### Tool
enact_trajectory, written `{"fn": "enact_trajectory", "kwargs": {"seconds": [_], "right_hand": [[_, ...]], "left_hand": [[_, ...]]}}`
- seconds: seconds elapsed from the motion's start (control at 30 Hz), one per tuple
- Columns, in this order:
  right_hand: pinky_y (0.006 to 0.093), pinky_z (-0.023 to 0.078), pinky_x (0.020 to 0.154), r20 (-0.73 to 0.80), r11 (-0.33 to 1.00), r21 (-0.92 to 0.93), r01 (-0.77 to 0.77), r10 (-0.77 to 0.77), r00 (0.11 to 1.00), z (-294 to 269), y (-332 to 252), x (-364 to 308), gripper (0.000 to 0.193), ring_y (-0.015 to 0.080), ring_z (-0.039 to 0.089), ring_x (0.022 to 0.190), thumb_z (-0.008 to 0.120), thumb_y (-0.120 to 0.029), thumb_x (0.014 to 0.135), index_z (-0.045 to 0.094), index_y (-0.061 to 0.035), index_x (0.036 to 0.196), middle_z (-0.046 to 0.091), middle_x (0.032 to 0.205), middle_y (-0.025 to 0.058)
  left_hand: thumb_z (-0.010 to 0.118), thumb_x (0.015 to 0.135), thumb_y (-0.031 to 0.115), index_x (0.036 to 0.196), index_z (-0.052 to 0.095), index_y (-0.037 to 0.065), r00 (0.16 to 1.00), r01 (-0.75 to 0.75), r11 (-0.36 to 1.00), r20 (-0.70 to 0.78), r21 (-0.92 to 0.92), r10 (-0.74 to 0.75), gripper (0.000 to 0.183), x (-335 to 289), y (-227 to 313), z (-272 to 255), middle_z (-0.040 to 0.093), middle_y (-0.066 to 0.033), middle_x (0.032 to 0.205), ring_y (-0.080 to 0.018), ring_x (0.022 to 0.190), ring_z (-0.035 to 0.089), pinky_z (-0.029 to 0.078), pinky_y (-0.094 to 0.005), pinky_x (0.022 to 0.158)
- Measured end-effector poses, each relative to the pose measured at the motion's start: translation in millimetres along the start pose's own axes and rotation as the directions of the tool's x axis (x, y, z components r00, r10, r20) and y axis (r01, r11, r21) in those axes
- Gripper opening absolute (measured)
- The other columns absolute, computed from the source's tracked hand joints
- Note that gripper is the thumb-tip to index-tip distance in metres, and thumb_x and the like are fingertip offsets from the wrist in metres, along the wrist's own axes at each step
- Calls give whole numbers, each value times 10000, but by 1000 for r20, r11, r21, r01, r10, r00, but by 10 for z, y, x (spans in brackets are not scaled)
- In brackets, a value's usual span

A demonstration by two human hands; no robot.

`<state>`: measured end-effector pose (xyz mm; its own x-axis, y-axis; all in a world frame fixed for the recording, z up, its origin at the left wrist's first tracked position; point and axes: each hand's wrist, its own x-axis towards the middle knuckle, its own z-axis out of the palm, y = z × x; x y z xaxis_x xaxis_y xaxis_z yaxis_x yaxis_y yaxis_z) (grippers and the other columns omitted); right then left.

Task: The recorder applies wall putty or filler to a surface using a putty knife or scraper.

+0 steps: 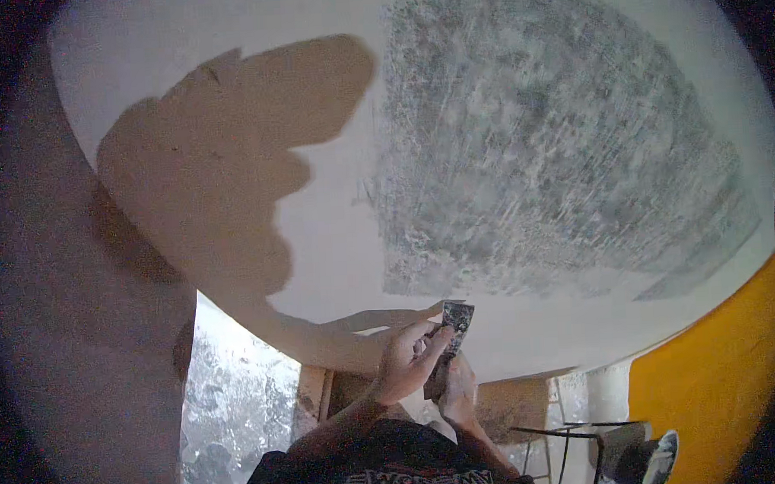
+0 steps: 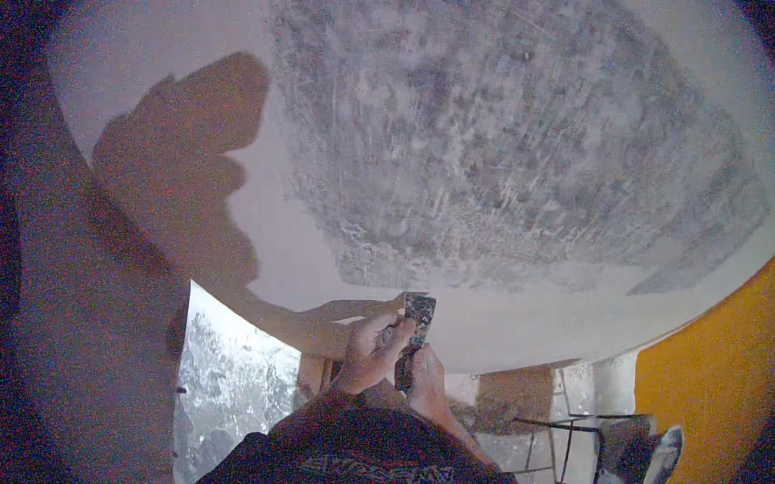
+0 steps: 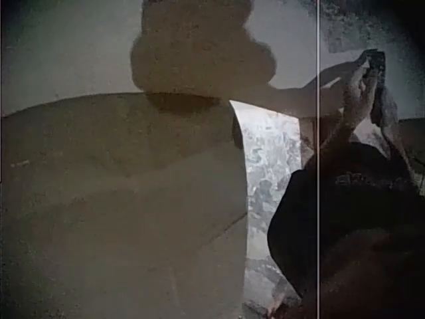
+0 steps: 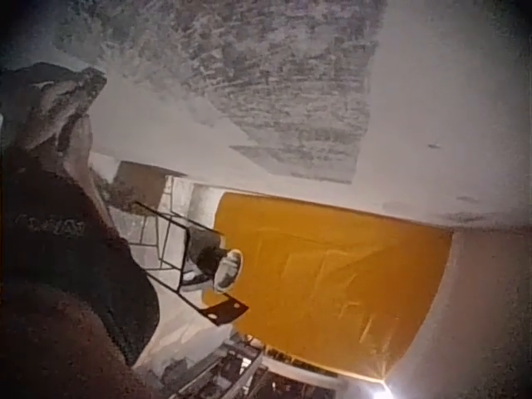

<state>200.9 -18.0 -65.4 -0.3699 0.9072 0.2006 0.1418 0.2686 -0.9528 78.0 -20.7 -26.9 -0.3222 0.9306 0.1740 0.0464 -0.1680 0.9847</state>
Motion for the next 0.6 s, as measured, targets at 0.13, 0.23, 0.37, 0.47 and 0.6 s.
{"fn": "enact_trajectory", "kwargs": {"seconds": [0.13, 0.23, 0.37, 0.47, 0.6], "right_hand": [[276, 408, 536, 24, 961, 240, -136, 134, 991, -105, -147, 0, 382, 119, 508, 606, 406, -346, 940, 523, 0, 1051, 572, 761, 61], [260, 390, 517, -71, 996, 72, 44, -38, 997, -188, -296, 30, 297, 107, 480, 576, 468, -268, 916, 551, 5, 1000, 523, 674, 37], [263, 390, 504, -43, 897, -384, 221, -256, 966, -369, -461, 82, 227, 117, 451, 523, 619, -105, 819, 588, -6, 1021, 507, 630, 62], [258, 383, 484, -2, 885, -414, 211, -233, 973, -437, -527, 138, 307, 120, 440, 497, 677, -112, 777, 597, -29, 1061, 506, 628, 66], [275, 401, 461, 125, 824, -424, 376, -357, 925, -437, -573, 257, 333, 152, 484, 486, 678, -63, 760, 623, -61, 1088, 558, 642, 94]], "left_hand": [[608, 851, 254, 880, 622, 10, 992, -45, 999, -116, -13, 44, 247, -4, -76, 97, 530, -27, 637, -70, 529, 404, 327, -250, 472], [616, 840, 252, 886, 606, 8, 974, -146, 987, -165, 61, 154, 248, -49, 0, 88, 544, -60, 668, -93, 565, 467, 364, -260, 501], [600, 844, 228, 865, 590, 6, 920, -294, 927, -193, 233, 340, 223, -158, 189, -31, 569, -109, 703, -111, 632, 552, 400, -272, 535], [599, 848, 192, 807, 596, -7, 954, -183, 930, -171, 319, 246, 203, -170, 294, -104, 589, -81, 695, -90, 642, 551, 411, -258, 555], [600, 856, 170, 724, 606, -25, 963, -36, 976, -254, 214, 91, 236, -149, 353, -167, 578, -24, 613, -56, 605, 519, 403, -228, 540]]}}
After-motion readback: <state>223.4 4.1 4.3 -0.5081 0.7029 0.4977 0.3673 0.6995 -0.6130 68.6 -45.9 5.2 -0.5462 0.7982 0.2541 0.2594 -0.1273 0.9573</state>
